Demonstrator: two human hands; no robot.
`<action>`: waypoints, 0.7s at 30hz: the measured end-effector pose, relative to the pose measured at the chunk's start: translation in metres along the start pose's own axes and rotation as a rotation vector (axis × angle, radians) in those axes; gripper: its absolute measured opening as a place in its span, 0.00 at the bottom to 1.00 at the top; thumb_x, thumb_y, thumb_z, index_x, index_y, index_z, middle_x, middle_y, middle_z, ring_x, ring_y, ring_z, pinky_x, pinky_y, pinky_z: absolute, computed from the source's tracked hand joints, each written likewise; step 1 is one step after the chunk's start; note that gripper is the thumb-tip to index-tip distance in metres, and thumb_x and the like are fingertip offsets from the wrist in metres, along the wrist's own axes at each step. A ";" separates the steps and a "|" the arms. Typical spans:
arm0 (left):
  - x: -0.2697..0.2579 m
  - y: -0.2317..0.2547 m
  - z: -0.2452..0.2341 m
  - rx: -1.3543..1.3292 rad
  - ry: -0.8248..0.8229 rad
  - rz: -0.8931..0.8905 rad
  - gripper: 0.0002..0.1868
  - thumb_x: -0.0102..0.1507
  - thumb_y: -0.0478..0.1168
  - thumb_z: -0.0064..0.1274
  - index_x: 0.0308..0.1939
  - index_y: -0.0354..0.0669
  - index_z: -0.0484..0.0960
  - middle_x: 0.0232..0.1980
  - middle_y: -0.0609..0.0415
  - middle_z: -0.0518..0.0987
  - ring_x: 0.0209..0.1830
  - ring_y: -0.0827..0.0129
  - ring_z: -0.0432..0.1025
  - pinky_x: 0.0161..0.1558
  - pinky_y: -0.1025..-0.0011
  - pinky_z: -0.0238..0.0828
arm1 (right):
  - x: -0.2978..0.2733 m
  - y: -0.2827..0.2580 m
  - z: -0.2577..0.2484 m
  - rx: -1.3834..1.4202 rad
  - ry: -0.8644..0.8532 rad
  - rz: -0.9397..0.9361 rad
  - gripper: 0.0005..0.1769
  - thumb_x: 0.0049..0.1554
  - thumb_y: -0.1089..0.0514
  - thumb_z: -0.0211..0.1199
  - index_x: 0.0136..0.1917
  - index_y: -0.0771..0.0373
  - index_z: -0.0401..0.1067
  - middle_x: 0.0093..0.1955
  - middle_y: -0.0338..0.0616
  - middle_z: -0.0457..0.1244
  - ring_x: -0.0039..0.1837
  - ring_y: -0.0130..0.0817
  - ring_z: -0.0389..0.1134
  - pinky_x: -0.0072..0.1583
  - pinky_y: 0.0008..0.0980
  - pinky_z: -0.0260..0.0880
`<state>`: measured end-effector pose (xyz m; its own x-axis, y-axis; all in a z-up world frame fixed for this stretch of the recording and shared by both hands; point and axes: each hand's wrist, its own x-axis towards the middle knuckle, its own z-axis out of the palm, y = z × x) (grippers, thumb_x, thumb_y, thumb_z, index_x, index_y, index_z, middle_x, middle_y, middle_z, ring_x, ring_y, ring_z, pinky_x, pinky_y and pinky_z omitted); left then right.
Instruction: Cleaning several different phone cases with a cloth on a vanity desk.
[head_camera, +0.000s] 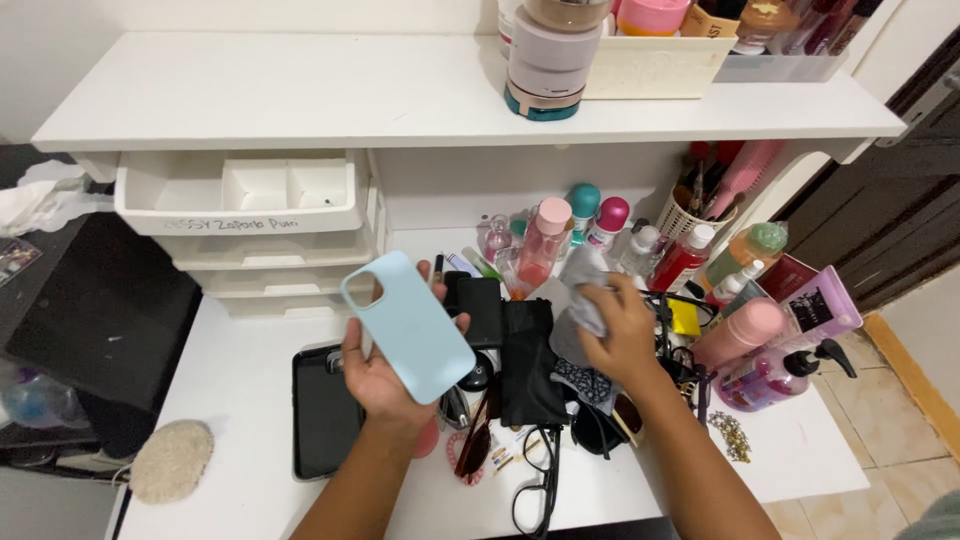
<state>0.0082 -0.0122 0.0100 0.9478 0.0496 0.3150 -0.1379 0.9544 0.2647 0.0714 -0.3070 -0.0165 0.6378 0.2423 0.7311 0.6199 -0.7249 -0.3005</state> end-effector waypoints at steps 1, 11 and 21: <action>-0.001 0.000 0.000 0.002 0.003 0.003 0.36 0.70 0.64 0.29 0.79 0.59 0.60 0.81 0.45 0.60 0.72 0.54 0.64 0.66 0.43 0.66 | 0.008 -0.013 -0.001 0.004 -0.002 -0.001 0.25 0.47 0.56 0.63 0.59 0.60 0.72 0.60 0.57 0.62 0.52 0.53 0.70 0.52 0.45 0.72; -0.005 -0.016 -0.006 0.206 -0.015 -0.109 0.37 0.68 0.59 0.42 0.78 0.53 0.58 0.77 0.44 0.63 0.70 0.55 0.65 0.65 0.49 0.68 | 0.007 -0.054 0.017 0.284 -0.356 0.164 0.34 0.49 0.64 0.64 0.69 0.56 0.66 0.62 0.51 0.66 0.64 0.48 0.70 0.65 0.44 0.69; -0.030 -0.057 -0.056 0.459 -0.176 -0.244 0.44 0.65 0.56 0.56 0.80 0.55 0.52 0.76 0.50 0.65 0.67 0.61 0.66 0.66 0.60 0.67 | -0.060 -0.155 0.046 0.318 -0.104 -0.214 0.33 0.56 0.76 0.53 0.74 0.69 0.64 0.76 0.66 0.56 0.80 0.61 0.56 0.77 0.52 0.56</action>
<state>0.0040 -0.0521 -0.0652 0.9110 -0.2447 0.3319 -0.0687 0.7036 0.7073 -0.0421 -0.1799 -0.0420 0.5118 0.4416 0.7369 0.8438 -0.4193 -0.3348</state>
